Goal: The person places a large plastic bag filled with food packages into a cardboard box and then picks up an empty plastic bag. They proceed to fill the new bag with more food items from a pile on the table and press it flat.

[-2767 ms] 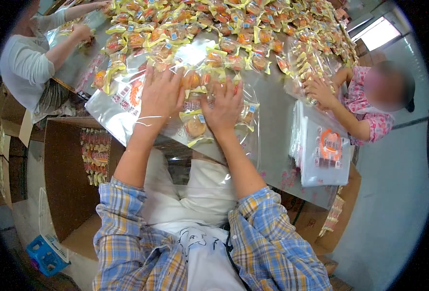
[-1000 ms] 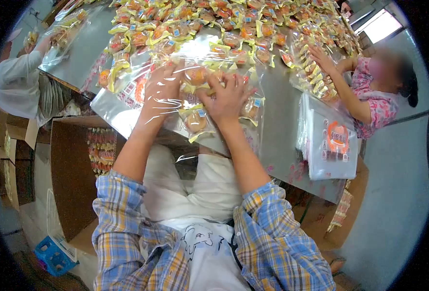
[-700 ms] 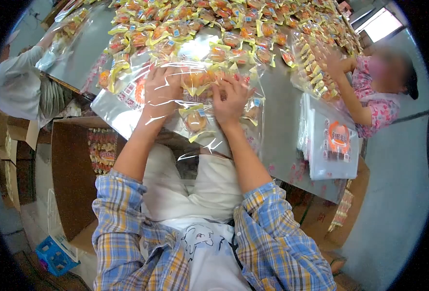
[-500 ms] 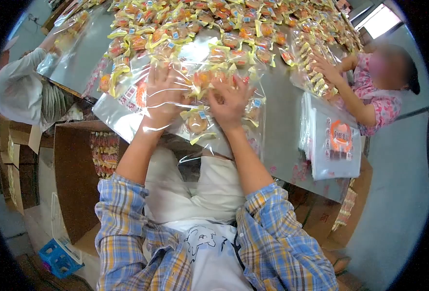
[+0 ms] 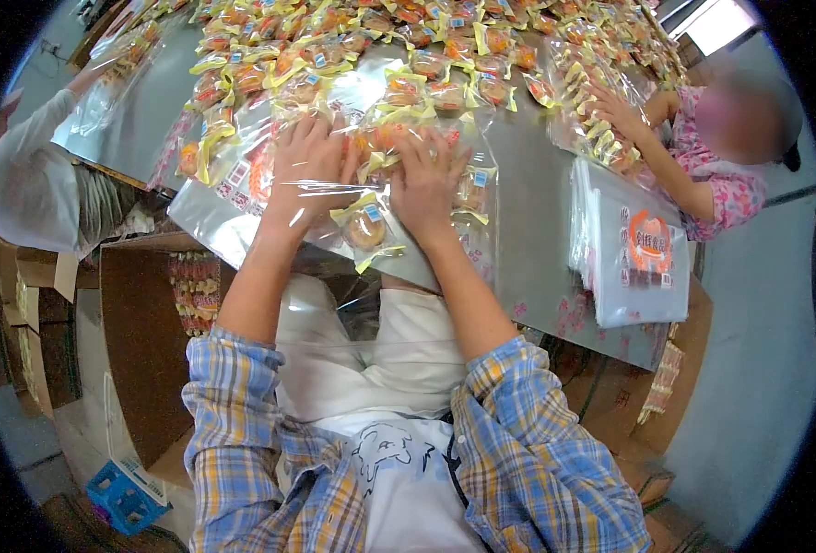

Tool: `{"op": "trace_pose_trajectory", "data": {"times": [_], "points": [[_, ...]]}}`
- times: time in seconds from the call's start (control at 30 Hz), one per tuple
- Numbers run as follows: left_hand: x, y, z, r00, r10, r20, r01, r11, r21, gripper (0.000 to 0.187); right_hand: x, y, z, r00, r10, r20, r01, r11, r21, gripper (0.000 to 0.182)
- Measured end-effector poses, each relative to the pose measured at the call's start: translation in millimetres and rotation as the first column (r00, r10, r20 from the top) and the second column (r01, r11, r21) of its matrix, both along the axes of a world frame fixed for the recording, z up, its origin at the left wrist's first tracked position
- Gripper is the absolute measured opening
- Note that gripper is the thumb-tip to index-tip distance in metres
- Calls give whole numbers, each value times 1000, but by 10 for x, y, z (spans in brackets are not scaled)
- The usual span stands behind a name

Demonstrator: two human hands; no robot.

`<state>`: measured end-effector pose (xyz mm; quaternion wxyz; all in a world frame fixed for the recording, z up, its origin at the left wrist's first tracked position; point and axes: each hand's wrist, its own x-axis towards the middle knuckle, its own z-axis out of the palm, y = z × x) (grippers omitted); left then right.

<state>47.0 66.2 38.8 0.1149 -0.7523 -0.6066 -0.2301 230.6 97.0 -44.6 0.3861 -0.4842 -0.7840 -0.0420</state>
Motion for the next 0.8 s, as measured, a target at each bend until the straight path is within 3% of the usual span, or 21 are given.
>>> {"op": "trace_pose_trajectory", "data": {"times": [0.1,0.13,0.23,0.27,0.37,0.4,0.5,0.53,0.63,0.77,0.8], "points": [[36,16,-82,999,51,-11,-47,970,237,27,-10,13,-1,1000,-16,-4,16,1000,-21,50],[29,2,-84,997,73,-11,-71,988,135,23,-9,9,-16,1000,-17,-15,16,999,-34,51],[39,36,-96,999,-26,48,15,976,217,35,-25,2,-43,999,-33,-10,33,999,-37,44],[-3,5,-54,994,-97,-40,100,993,58,43,-24,14,-42,999,-45,-2,45,999,-28,40],[-40,-9,-121,986,-165,-40,165,986,-1,57,-20,14,-4,999,-50,1,50,999,1,32],[-71,-47,-80,983,-180,-25,179,983,-43,71,-30,16,-8,999,-49,5,49,999,11,31],[-124,-39,-98,991,-113,-69,112,993,-31,75,-23,19,-10,999,-41,0,41,999,18,28],[-65,-58,-27,995,-47,-83,36,992,-125,70,-26,13,-7,999,-32,-18,33,999,9,28],[-74,48,-214,998,-66,-22,67,997,36,43,0,-14,30,999,-2,-47,1,1000,-17,33],[79,-3,-3,982,23,-186,-52,987,-152,59,-11,-9,18,996,-3,-94,2,1000,-15,51],[97,-24,-7,987,-38,-158,15,989,-148,58,-1,7,-16,994,-10,-107,8,1000,-20,54]]}}
